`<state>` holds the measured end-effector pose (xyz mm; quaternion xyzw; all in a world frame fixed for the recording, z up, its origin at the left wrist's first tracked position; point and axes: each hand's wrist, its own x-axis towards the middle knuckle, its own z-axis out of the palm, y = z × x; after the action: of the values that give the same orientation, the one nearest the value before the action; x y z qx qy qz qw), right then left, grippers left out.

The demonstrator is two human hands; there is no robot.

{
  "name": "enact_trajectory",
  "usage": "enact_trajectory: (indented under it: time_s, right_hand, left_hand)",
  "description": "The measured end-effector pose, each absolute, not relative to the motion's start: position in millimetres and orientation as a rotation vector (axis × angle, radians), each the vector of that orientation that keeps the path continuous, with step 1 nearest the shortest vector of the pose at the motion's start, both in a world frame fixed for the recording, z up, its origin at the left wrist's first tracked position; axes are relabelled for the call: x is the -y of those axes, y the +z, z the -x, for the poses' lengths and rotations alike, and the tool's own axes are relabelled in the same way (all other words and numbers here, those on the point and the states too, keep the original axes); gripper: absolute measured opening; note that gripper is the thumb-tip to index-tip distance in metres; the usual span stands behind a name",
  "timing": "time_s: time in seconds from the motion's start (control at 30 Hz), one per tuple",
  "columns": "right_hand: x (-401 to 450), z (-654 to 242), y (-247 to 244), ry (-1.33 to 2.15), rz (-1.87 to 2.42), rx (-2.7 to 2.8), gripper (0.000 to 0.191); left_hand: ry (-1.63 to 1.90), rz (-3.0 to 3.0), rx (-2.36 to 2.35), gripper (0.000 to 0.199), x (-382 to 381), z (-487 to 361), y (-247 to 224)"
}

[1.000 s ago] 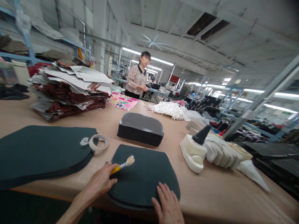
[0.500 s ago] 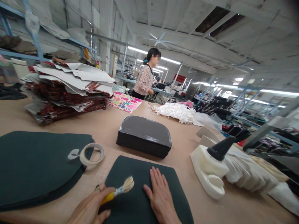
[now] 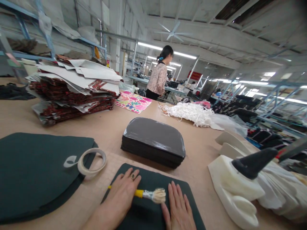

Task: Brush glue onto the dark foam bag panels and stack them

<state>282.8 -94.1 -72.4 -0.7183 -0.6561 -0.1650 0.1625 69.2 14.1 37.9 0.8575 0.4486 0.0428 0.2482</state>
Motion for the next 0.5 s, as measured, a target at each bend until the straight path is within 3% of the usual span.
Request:
enact_trajectory:
  time_s: [0.1, 0.3, 0.4, 0.5]
  right_hand:
    - [96, -287, -74, -0.456, 2.040, 1.881, 0.056]
    - [119, -321, -84, -0.391, 2.328, 1.627, 0.064]
    - [130, -341, -88, -0.304, 2.471, 1.658, 0.065]
    - [137, -346, -89, -0.491, 2.462, 1.677, 0.066]
  left_hand:
    - [-0.078, -2.399, -1.237, 0.054, -20, -71, 44]
    - [-0.128, -2.457, -1.237, 0.049, -21, -62, 50]
    - [-0.029, -2.476, -1.216, 0.047, -17, -58, 52]
    - [0.276, -2.387, -1.097, 0.038, -16, -38, 56]
